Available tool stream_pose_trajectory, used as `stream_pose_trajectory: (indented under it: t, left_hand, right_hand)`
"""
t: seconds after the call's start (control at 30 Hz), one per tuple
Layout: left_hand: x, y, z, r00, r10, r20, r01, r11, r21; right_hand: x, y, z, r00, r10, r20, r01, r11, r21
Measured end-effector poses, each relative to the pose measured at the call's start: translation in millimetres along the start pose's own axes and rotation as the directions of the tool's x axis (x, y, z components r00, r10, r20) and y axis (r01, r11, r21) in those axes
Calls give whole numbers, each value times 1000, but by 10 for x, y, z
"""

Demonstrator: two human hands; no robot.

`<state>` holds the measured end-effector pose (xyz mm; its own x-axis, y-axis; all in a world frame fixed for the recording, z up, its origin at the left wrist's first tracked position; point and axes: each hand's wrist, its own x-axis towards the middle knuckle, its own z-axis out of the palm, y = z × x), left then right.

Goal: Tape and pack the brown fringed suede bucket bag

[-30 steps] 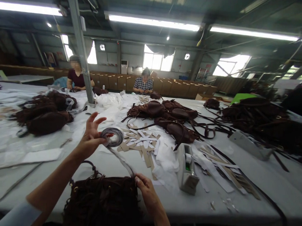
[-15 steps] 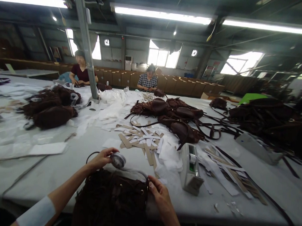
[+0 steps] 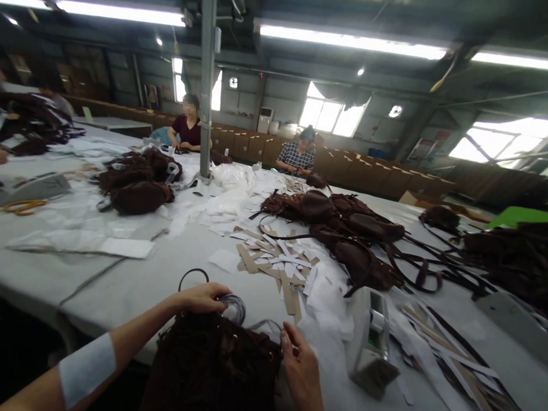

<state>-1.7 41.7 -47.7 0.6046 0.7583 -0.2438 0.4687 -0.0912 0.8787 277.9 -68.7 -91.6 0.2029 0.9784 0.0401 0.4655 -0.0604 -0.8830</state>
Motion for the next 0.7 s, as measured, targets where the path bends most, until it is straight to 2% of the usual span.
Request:
stream_pose_trajectory:
  t: [0.1, 0.17, 0.23, 0.33, 0.43, 0.5, 0.6, 0.67, 0.7]
  left_hand:
    - [59, 96, 109, 999, 43, -15, -43, 999, -33]
    - [128, 171, 175, 994, 108, 8, -107, 991, -83]
    - [185, 228, 216, 984, 176, 10, -173, 976, -133]
    - [201, 242, 184, 977, 204, -68, -213, 963, -168]
    - [133, 160, -26, 958, 172, -230, -217, 958, -188]
    - [47, 44, -261, 913, 118, -391, -212, 955, -206]
    - [-147, -209, -595, 792, -36, -610, -151, 956, -252]
    - [-291, -384, -682, 727, -148, -671, -90, 948, -306]
    - [-349, -453, -673, 718, -193, -669, -64, 938, -340]
  right_hand:
    - [125, -290, 127, 990, -141, -3, 137, 966, -221]
    - [215, -486, 236, 969, -245, 33, 239, 894, -379]
    - [291, -606, 347, 952, -287, 104, 301, 817, -493]
    - [382, -574, 467, 952, -263, 153, 304, 777, -552]
    - [482, -369, 461, 968, -228, 101, 245, 790, -562]
    - [563, -235, 382, 978, -193, 74, 201, 801, -564]
    - [677, -149, 231, 979, -199, -47, 119, 744, -658]
    - [720, -176, 193, 943, -301, -142, 101, 666, -739]
    - [723, -206, 211, 918, -367, -153, 134, 648, -750]
